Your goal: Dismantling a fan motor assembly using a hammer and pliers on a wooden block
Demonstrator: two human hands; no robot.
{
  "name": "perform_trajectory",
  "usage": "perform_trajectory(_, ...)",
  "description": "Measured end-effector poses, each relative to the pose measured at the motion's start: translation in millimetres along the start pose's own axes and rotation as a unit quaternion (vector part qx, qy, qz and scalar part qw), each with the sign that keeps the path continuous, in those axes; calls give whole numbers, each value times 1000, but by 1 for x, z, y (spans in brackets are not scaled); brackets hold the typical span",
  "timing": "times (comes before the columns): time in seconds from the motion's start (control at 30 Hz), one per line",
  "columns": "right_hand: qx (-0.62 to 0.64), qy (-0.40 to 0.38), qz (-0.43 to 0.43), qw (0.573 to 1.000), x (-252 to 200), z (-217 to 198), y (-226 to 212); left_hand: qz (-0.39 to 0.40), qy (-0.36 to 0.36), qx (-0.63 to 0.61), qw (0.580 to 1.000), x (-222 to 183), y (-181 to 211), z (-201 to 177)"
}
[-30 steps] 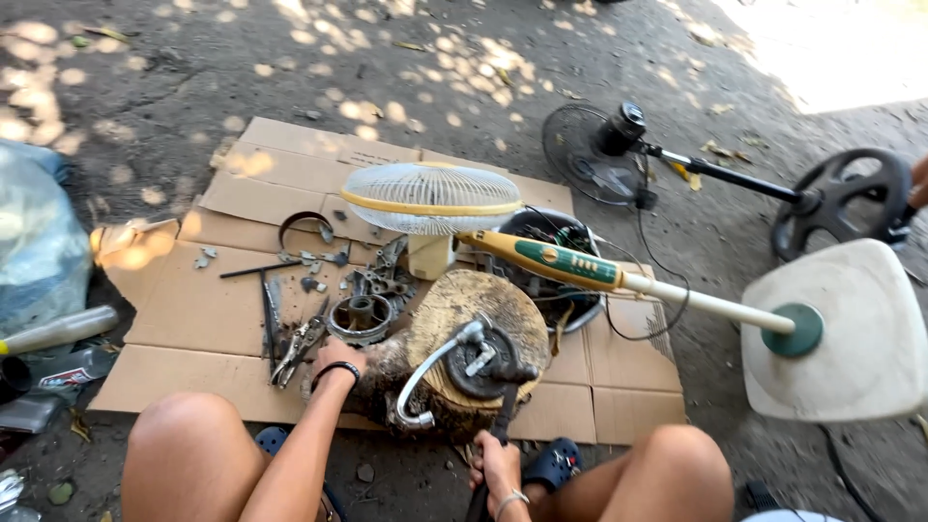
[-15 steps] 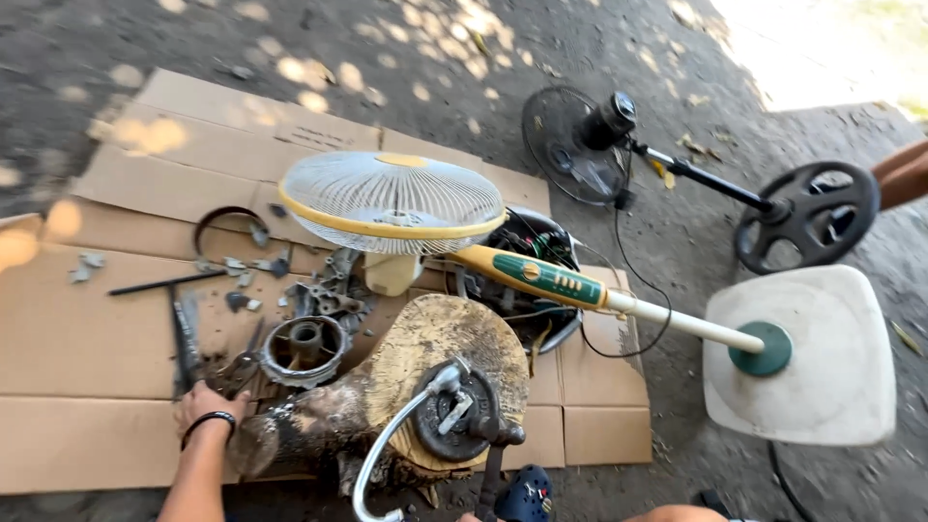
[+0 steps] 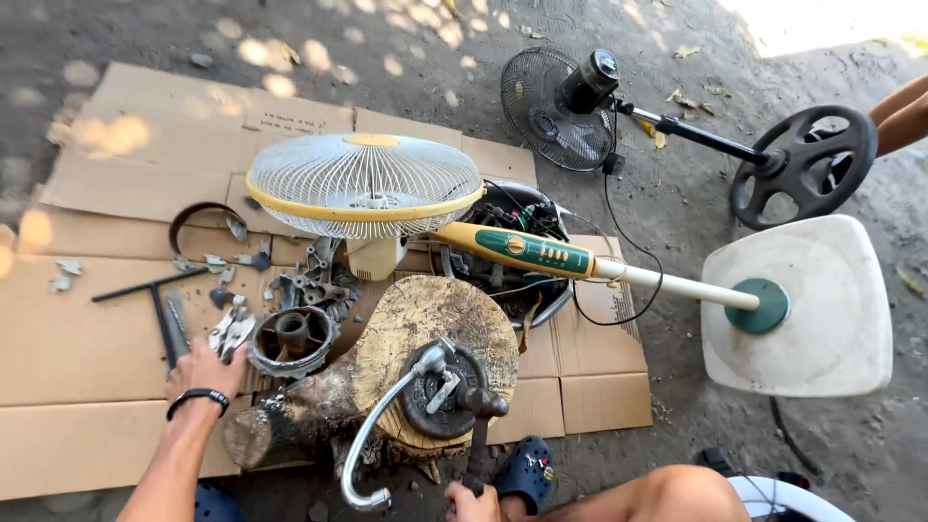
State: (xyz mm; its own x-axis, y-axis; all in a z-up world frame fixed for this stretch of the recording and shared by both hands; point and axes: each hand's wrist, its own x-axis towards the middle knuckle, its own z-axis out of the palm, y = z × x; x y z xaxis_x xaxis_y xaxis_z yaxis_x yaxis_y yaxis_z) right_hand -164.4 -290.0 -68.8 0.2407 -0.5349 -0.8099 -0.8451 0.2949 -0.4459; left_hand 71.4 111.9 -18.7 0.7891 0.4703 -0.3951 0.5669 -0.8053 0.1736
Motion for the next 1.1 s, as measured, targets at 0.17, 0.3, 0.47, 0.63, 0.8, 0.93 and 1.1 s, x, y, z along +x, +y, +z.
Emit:
perform_trajectory(0.17,36,-108,-16,993,-67,3,-38,108,-94,-147,979,-71,73,-99)
perform_trajectory(0.3,42,-141,-26,989,-146,-12,-82,233,-162,-72,956,-167,118,-153)
perform_trajectory(0.47,34,-134,-36,990,-147,-14,-71,300,-171,24,938,-225,131,-116)
perform_trajectory(0.63,24,-138,-51,989,-150,-14,-71,322,-109,108,934,-226,143,-78)
perform_trajectory(0.8,32,-130,-53,990,-141,-9,-67,354,-64,124,925,-207,154,-55)
perform_trajectory(0.93,9,-141,-39,989,-165,-23,-80,348,-82,153,921,-211,161,-56)
perform_trajectory(1.1,22,-134,-44,990,-155,-14,-74,358,-70,172,915,-210,166,-56)
